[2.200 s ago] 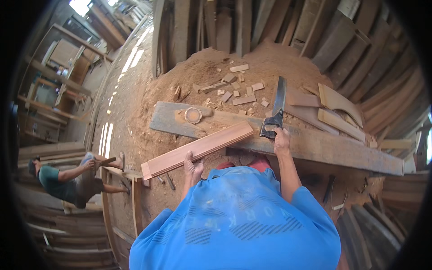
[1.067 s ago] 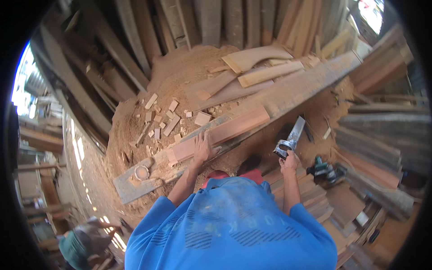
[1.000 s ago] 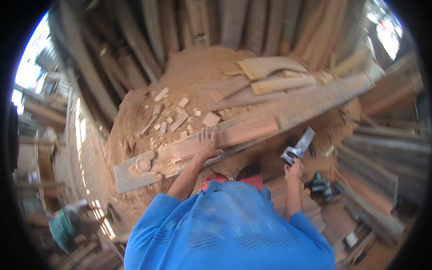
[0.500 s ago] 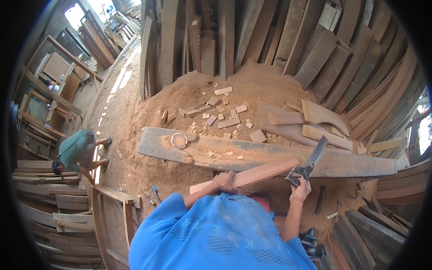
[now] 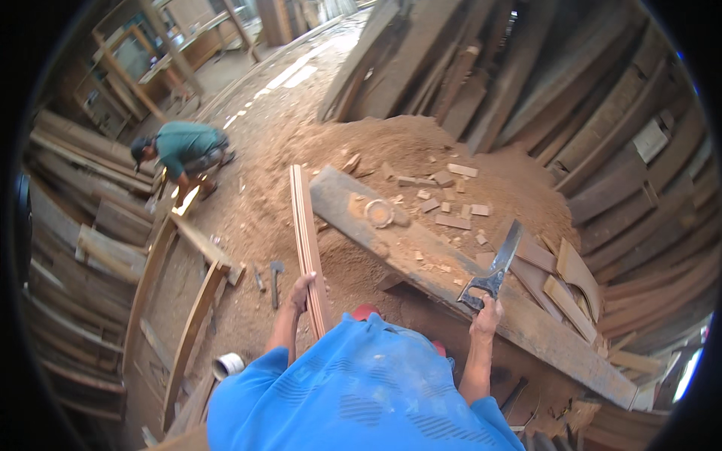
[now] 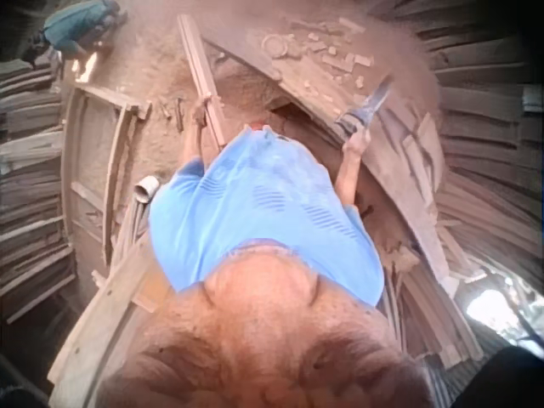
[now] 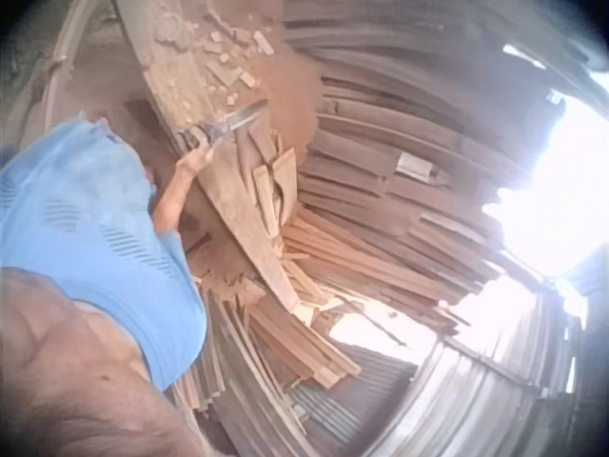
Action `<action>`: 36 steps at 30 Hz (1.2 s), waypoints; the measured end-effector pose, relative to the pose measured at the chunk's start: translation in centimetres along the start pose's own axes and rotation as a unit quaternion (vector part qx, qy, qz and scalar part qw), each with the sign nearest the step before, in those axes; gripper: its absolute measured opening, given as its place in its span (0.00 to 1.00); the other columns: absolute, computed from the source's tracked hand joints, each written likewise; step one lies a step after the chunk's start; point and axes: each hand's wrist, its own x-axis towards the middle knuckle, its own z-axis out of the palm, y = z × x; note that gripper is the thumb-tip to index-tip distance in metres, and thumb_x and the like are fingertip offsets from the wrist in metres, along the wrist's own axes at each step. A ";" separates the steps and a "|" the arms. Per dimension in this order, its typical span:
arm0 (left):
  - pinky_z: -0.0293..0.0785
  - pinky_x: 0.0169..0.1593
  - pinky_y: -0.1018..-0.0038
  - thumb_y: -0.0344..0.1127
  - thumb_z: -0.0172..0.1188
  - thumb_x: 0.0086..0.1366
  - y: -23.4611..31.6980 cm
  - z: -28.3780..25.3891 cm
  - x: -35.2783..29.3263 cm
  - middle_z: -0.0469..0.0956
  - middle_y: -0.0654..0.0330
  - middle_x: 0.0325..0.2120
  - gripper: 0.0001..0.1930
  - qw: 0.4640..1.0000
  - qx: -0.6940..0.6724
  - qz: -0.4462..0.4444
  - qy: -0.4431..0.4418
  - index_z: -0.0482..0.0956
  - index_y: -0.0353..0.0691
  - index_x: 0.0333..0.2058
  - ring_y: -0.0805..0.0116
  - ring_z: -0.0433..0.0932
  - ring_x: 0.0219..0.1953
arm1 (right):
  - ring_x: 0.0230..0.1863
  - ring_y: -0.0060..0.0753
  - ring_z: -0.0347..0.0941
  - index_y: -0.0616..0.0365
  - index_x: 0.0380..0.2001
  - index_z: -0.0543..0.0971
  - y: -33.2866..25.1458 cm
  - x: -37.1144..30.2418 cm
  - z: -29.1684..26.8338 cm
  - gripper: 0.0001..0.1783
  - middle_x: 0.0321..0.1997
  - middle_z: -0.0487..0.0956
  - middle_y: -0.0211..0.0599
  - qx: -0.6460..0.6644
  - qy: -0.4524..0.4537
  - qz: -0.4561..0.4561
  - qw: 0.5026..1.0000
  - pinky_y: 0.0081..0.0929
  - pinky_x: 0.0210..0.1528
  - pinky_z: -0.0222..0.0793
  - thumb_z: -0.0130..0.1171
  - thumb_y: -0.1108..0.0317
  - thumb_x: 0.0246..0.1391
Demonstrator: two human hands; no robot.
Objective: The person uses a hand saw to cut a wood piece while holding it in place with their hand and foot. They make several manual cuts on the wood which is positioned on a large wooden beam.
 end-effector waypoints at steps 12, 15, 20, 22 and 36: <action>0.78 0.51 0.49 0.66 0.58 0.61 -7.5 -6.9 -7.2 0.74 0.39 0.41 0.47 0.849 -0.512 0.125 -0.034 0.65 0.19 0.56 0.43 0.78 0.42 | 0.28 0.25 0.78 0.54 0.39 0.78 -0.4 1.3 9.5 0.05 0.31 0.78 0.27 -0.058 -0.169 0.033 0.983 0.29 0.31 0.77 0.58 0.66 0.64; 0.80 0.48 0.45 0.68 0.57 0.63 -11.7 -6.4 -7.6 0.75 0.35 0.41 0.47 0.889 -0.435 0.131 0.061 0.63 0.23 0.58 0.38 0.79 0.40 | 0.28 0.25 0.78 0.55 0.39 0.78 -0.9 1.4 11.2 0.05 0.31 0.78 0.27 -0.075 -0.191 0.059 0.977 0.30 0.31 0.78 0.58 0.66 0.64; 0.81 0.47 0.41 0.65 0.59 0.64 -13.6 -9.7 -10.3 0.79 0.35 0.41 0.44 0.928 -0.354 0.022 0.112 0.62 0.33 0.63 0.37 0.82 0.41 | 0.29 0.26 0.79 0.54 0.40 0.78 0.2 1.0 11.6 0.05 0.31 0.79 0.26 -0.095 -0.233 0.071 0.965 0.31 0.33 0.81 0.59 0.66 0.63; 0.82 0.48 0.43 0.60 0.63 0.62 -12.1 -9.7 -11.4 0.80 0.36 0.44 0.47 0.955 -0.198 -0.019 0.219 0.58 0.36 0.70 0.38 0.82 0.44 | 0.28 0.27 0.79 0.55 0.39 0.78 1.5 0.9 11.9 0.05 0.30 0.78 0.25 -0.074 -0.236 0.081 0.966 0.31 0.32 0.81 0.59 0.67 0.63; 0.75 0.65 0.53 0.51 0.74 0.48 -6.2 -2.8 -14.7 0.78 0.39 0.60 0.58 0.747 0.536 -0.177 0.352 0.55 0.53 0.77 0.41 0.78 0.61 | 0.34 0.21 0.77 0.65 0.44 0.80 -0.4 -0.6 9.0 0.10 0.36 0.81 0.29 -0.210 -0.276 0.068 0.936 0.22 0.40 0.75 0.59 0.72 0.61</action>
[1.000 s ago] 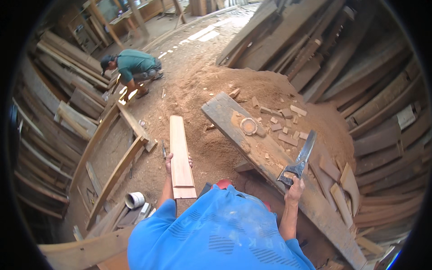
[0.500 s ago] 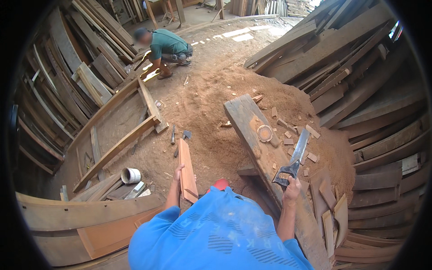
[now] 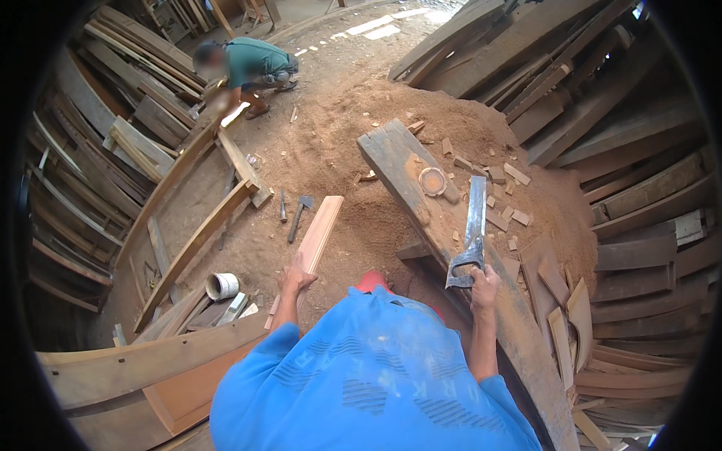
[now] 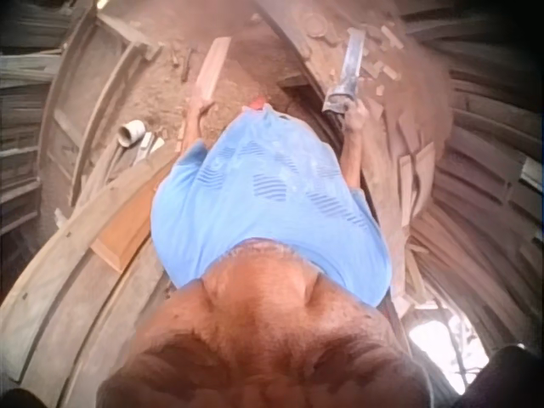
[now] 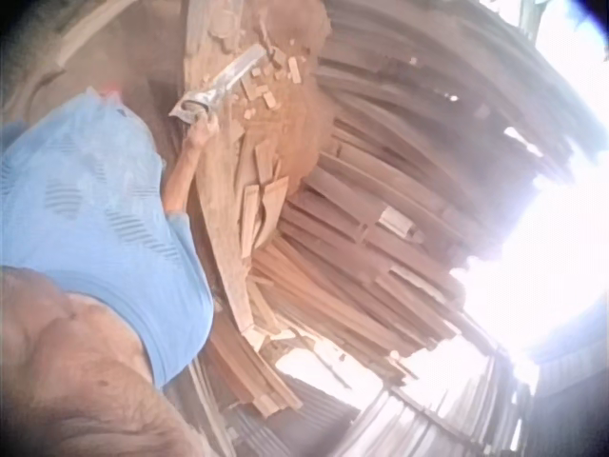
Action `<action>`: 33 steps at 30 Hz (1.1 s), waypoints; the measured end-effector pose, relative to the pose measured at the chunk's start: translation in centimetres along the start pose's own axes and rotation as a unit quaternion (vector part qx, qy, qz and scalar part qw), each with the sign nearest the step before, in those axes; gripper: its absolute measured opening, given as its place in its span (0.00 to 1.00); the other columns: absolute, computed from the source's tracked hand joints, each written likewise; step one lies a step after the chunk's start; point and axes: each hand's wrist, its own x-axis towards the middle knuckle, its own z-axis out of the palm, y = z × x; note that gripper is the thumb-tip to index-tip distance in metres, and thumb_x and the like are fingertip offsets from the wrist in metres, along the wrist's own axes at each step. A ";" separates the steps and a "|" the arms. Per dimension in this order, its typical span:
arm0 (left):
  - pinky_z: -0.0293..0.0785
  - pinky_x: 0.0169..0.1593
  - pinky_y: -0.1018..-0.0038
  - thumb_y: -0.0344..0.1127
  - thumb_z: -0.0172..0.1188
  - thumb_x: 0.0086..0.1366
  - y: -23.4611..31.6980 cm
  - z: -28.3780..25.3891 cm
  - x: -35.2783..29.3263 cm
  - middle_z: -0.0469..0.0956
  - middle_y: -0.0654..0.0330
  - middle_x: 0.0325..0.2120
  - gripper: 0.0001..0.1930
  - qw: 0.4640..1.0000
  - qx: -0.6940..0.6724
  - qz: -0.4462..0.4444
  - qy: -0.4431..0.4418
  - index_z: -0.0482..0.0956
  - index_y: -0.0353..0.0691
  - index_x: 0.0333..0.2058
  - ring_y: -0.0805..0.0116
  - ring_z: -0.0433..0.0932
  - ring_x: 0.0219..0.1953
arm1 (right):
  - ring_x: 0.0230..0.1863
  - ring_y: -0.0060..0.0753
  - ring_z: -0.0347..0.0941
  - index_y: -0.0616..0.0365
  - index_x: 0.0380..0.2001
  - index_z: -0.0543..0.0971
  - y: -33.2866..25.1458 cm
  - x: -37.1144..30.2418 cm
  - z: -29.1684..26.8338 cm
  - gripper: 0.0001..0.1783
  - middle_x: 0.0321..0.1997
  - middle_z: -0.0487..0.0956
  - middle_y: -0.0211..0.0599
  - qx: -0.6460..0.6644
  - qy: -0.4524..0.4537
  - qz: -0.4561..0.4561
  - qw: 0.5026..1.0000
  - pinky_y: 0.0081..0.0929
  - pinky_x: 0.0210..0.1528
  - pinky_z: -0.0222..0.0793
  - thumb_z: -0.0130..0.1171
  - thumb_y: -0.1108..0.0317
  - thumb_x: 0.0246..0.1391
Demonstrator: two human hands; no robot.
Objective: The person uses a hand saw to cut a wood piece while holding it in place with their hand and foot. They make several manual cuts on the wood which is positioned on a large wooden beam.
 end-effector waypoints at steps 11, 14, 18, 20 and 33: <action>0.77 0.56 0.57 0.53 0.75 0.55 -4.8 15.0 7.8 0.84 0.48 0.46 0.43 0.914 -0.250 0.050 -0.316 0.74 0.33 0.64 0.52 0.82 0.49 | 0.29 0.22 0.76 0.64 0.34 0.79 2.4 -0.1 0.1 0.06 0.32 0.80 0.30 -0.013 0.041 -0.022 0.999 0.26 0.34 0.75 0.58 0.72 0.59; 0.77 0.55 0.58 0.53 0.75 0.56 -4.7 18.5 5.8 0.84 0.48 0.46 0.42 0.882 -0.250 0.042 -0.397 0.75 0.34 0.63 0.54 0.82 0.48 | 0.29 0.22 0.75 0.66 0.38 0.80 2.6 0.3 0.3 0.10 0.32 0.79 0.30 0.039 0.059 -0.005 0.997 0.25 0.35 0.73 0.59 0.70 0.57; 0.77 0.54 0.60 0.53 0.75 0.57 -5.3 20.6 4.7 0.84 0.48 0.45 0.40 0.855 -0.276 0.001 -0.439 0.75 0.34 0.62 0.56 0.82 0.48 | 0.29 0.23 0.76 0.66 0.38 0.80 2.9 1.4 0.3 0.09 0.32 0.80 0.32 0.043 0.052 -0.038 0.997 0.25 0.34 0.73 0.58 0.72 0.58; 0.77 0.54 0.60 0.52 0.74 0.57 -6.5 21.3 4.6 0.84 0.49 0.45 0.39 0.846 -0.291 -0.025 -0.447 0.76 0.35 0.62 0.56 0.82 0.47 | 0.29 0.23 0.76 0.67 0.38 0.80 2.0 1.1 1.8 0.09 0.33 0.81 0.33 0.059 0.047 -0.021 0.997 0.25 0.34 0.74 0.58 0.72 0.58; 0.83 0.43 0.65 0.47 0.72 0.60 -6.9 8.5 3.5 0.82 0.53 0.45 0.39 0.825 -0.551 0.054 -0.114 0.69 0.37 0.67 0.61 0.84 0.38 | 0.29 0.25 0.78 0.62 0.36 0.78 0.7 4.4 2.5 0.07 0.32 0.81 0.32 0.079 0.022 -0.052 0.995 0.26 0.35 0.77 0.60 0.70 0.59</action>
